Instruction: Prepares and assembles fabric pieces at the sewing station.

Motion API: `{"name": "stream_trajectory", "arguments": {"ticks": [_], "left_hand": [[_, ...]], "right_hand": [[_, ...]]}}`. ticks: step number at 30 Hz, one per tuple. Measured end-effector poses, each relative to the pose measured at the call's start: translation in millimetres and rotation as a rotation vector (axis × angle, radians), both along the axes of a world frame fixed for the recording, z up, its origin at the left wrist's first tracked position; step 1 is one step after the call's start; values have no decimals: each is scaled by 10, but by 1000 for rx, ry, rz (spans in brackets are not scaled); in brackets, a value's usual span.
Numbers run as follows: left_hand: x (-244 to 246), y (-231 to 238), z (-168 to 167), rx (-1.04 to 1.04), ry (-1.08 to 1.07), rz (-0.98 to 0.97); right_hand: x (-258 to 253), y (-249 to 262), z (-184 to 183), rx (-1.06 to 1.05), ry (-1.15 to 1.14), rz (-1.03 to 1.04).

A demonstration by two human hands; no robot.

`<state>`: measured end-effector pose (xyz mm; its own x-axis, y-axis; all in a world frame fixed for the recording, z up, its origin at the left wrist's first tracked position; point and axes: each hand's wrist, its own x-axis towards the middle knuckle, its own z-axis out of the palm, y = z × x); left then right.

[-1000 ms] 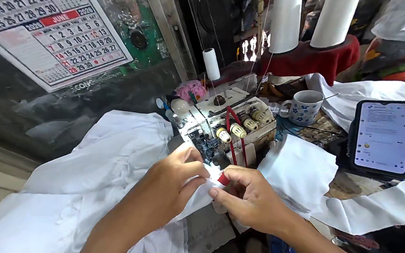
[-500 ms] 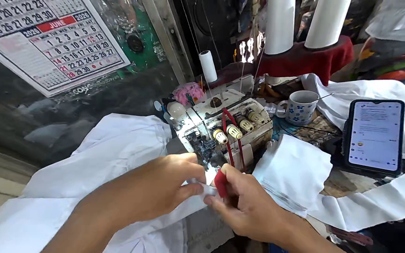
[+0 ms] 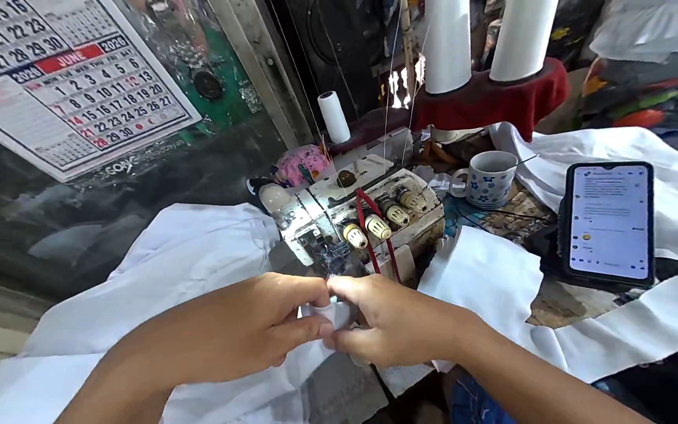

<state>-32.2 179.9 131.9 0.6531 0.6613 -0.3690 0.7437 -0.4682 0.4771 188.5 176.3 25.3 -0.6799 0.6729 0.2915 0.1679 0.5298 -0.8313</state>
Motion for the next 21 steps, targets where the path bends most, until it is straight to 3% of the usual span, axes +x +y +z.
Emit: {"name": "stream_trajectory", "arguments": {"ticks": [5,8,11,15,21], "left_hand": [[30,38,-99,113,138,-108],[124,-22,-130,112,207,-138],[0,93,-193,238,206,-69],[31,-56,-170,516,191,-180],[122,-8,-258,464,145,-100]], "right_hand": [[79,-432,-216,242,-214,-275],[67,-590,-499,169,-162,-395],[63,-410,-539,-36,-17,-221],[119,-162,-250,-390,79,74],[181,-7,-200,-511,69,226]]}}
